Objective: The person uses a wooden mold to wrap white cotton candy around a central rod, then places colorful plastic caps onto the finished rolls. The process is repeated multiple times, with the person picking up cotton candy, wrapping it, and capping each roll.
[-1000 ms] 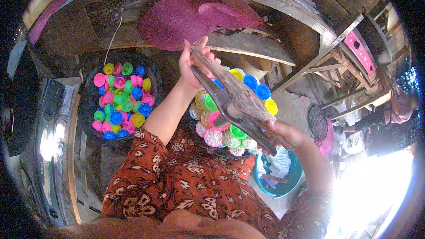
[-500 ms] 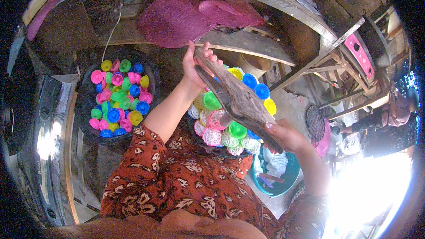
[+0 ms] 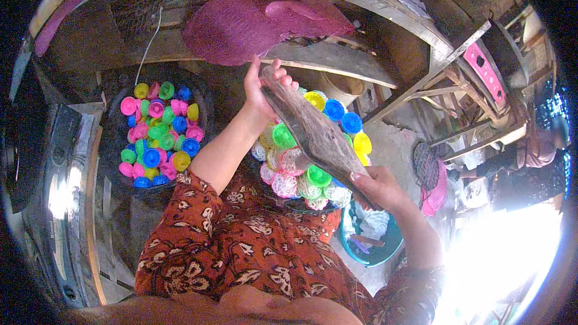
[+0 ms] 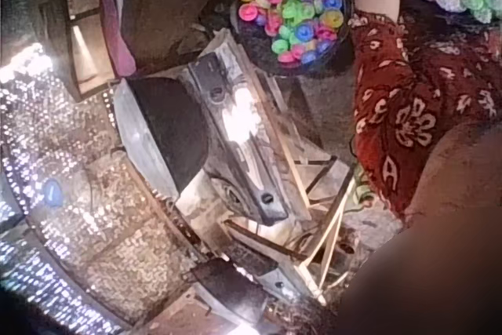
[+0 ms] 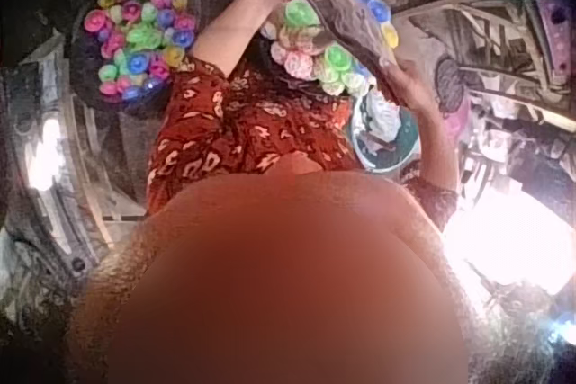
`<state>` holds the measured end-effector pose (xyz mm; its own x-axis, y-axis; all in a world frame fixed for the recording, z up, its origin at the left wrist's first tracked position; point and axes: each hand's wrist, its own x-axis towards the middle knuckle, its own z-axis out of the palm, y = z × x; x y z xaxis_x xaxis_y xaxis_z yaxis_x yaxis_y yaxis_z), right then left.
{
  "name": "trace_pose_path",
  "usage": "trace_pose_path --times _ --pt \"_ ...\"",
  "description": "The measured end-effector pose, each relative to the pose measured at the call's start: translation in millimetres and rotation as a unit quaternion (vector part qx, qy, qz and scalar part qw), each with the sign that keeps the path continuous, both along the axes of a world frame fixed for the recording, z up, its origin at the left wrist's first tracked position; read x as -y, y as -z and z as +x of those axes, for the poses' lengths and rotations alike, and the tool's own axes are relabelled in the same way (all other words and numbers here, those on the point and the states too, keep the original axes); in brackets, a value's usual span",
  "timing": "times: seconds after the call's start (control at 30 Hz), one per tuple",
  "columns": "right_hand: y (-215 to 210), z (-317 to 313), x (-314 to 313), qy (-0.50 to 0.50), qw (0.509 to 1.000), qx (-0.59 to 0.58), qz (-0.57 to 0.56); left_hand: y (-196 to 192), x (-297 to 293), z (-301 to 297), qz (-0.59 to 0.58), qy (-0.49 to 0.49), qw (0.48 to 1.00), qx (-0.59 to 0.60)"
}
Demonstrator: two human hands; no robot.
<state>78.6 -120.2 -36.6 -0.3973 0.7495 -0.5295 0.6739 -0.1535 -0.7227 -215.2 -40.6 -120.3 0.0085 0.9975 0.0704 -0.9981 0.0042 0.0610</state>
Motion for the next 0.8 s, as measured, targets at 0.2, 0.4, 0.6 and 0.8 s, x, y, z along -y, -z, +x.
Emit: trace_pose_path --times 0.2,0.4,0.6,0.8 --pt "5.9 -3.0 4.1 -0.023 0.997 -0.065 -0.019 -10.5 4.2 -9.3 0.004 -0.031 0.999 -0.036" --pt "5.4 -12.2 -1.4 -0.063 0.991 -0.12 0.017 -36.1 -2.3 -24.2 0.103 0.005 0.994 -0.031" --pt "-6.8 3.0 4.5 -0.095 0.979 -0.176 0.051 -68.7 0.6 -17.8 0.238 0.016 0.969 -0.06" --pt "-16.3 15.8 9.6 -0.053 0.968 -0.242 0.039 -81.0 0.6 -9.4 0.208 -0.039 0.963 -0.169"
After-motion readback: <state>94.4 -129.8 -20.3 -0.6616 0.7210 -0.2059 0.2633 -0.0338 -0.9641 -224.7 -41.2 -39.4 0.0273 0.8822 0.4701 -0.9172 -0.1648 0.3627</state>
